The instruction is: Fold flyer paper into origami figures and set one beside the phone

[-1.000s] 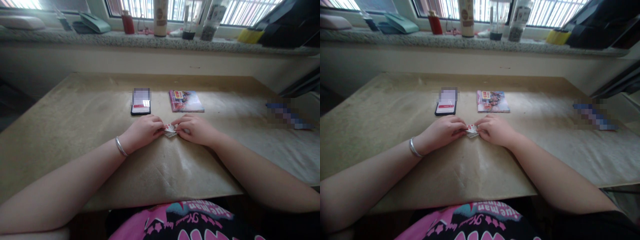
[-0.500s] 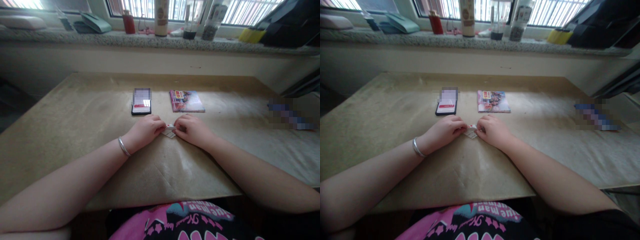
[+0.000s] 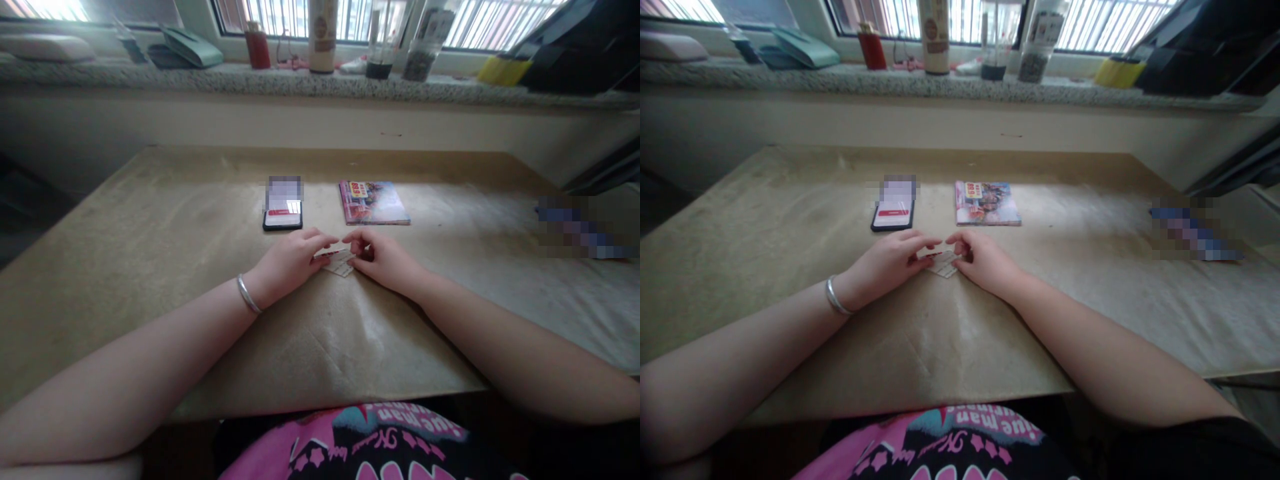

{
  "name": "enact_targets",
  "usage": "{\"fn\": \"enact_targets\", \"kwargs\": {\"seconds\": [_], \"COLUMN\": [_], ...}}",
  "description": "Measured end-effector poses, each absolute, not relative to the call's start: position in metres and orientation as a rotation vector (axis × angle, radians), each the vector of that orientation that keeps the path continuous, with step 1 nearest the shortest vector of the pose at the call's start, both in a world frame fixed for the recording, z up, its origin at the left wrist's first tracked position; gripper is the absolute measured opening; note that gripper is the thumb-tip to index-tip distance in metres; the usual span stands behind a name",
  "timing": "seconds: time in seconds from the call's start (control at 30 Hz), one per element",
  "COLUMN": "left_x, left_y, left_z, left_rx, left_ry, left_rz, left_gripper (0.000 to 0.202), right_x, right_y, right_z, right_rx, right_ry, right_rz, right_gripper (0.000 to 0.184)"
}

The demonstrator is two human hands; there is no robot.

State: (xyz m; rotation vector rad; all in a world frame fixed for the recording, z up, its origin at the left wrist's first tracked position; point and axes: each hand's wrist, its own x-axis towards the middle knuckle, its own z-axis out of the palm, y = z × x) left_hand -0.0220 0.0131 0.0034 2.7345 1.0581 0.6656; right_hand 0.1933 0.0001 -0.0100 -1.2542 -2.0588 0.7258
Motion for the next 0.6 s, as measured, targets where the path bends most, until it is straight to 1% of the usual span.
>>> {"fn": "enact_targets", "kwargs": {"seconds": [0.17, 0.3, 0.43, 0.6], "left_x": [-0.022, -0.022, -0.021, -0.023], "left_y": [0.015, 0.015, 0.014, 0.015], "left_z": [0.004, 0.005, 0.006, 0.010], "left_rx": [2.804, 2.837, 2.871, 2.837], "left_ry": [0.998, 0.996, 0.999, 1.108], "left_rz": [0.570, 0.561, 0.520, 0.414], "left_gripper": [0.011, 0.008, 0.010, 0.010], "right_x": [0.194, 0.194, 0.191, 0.188], "right_y": [-0.002, -0.004, -0.008, -0.012], "right_z": [-0.003, 0.001, 0.004, 0.008], "right_rx": [-1.232, -1.185, -1.226, -1.395], "right_ry": [-2.255, -2.424, -2.536, -2.529], "right_rz": [0.543, 0.338, 0.148, 0.035], "right_gripper": [0.015, 0.010, 0.015, 0.022]}}
